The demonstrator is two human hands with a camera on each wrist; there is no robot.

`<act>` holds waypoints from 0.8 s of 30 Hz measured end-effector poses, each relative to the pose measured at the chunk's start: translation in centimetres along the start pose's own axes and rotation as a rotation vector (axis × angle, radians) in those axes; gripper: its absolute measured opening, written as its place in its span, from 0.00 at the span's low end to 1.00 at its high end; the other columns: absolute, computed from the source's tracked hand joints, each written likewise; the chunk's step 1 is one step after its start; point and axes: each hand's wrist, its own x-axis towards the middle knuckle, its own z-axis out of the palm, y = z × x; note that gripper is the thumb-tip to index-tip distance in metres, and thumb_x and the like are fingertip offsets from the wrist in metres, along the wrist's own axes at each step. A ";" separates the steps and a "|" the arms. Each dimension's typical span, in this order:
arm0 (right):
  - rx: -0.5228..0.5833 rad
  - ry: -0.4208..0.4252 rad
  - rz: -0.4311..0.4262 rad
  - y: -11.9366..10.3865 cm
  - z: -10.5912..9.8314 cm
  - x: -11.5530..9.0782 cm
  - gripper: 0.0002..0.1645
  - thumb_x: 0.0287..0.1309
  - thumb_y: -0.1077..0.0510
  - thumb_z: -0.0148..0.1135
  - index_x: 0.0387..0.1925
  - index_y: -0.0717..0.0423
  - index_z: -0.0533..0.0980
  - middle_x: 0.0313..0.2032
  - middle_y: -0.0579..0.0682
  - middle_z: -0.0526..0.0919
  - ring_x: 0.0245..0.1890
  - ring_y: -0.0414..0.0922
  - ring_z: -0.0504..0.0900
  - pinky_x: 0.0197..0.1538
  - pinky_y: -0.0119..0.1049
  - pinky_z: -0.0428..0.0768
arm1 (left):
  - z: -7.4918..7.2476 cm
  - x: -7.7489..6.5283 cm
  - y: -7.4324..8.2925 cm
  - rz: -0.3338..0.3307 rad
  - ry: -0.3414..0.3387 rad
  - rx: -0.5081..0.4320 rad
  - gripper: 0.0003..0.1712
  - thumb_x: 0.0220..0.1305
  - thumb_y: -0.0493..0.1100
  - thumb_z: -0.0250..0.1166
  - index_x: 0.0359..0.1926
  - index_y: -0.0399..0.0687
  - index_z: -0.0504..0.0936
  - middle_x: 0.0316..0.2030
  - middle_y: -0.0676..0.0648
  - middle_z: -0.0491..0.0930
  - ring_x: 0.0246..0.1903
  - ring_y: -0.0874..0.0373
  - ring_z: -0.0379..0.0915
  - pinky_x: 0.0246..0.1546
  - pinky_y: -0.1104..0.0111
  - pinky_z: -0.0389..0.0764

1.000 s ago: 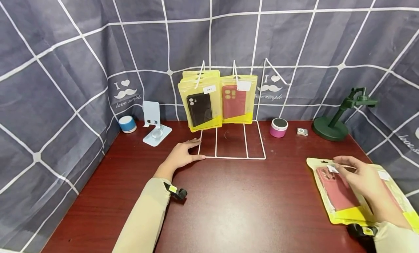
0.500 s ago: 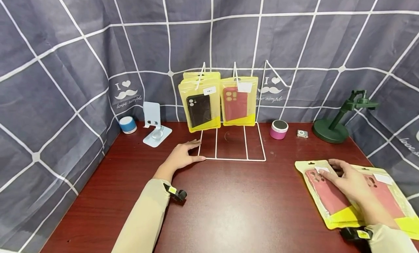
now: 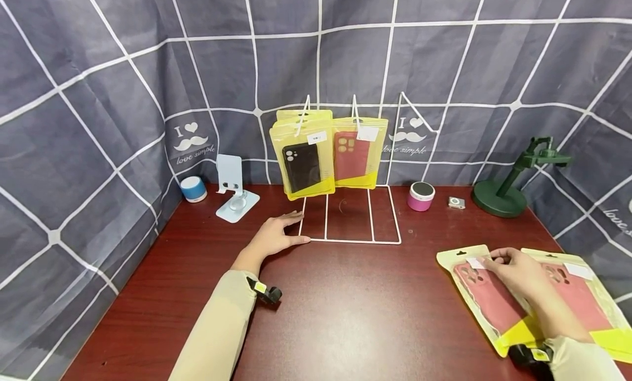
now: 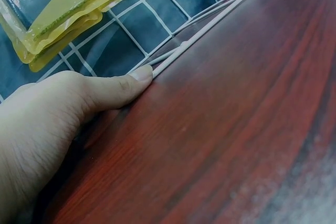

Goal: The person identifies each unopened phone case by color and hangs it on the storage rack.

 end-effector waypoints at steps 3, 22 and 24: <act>-0.005 0.011 -0.013 -0.1 0.1 -0.2 0.27 0.70 0.42 0.58 0.46 0.66 0.78 0.35 0.55 0.80 0.32 0.48 0.74 0.35 0.38 0.70 | 0.1 0.0 0.0 -0.001 -0.001 0.002 0.55 0.48 0.83 0.62 0.71 0.58 0.73 0.70 0.53 0.69 0.72 0.54 0.59 0.70 0.53 0.64; 0.017 -0.080 -0.044 -2.2 1.1 0.0 0.28 0.67 0.39 0.62 0.42 0.63 0.79 0.30 0.50 0.76 0.31 0.46 0.71 0.32 0.36 0.65 | 0.1 0.0 -0.2 0.003 0.007 0.002 0.54 0.49 0.82 0.63 0.71 0.57 0.73 0.70 0.54 0.69 0.72 0.55 0.59 0.70 0.54 0.63; 0.046 -0.079 -0.052 -2.3 1.2 -0.3 0.27 0.69 0.42 0.60 0.45 0.64 0.79 0.34 0.52 0.79 0.33 0.46 0.72 0.33 0.36 0.67 | 0.1 0.0 -0.2 0.002 0.006 0.006 0.54 0.49 0.82 0.63 0.71 0.57 0.73 0.70 0.55 0.69 0.72 0.55 0.59 0.70 0.54 0.63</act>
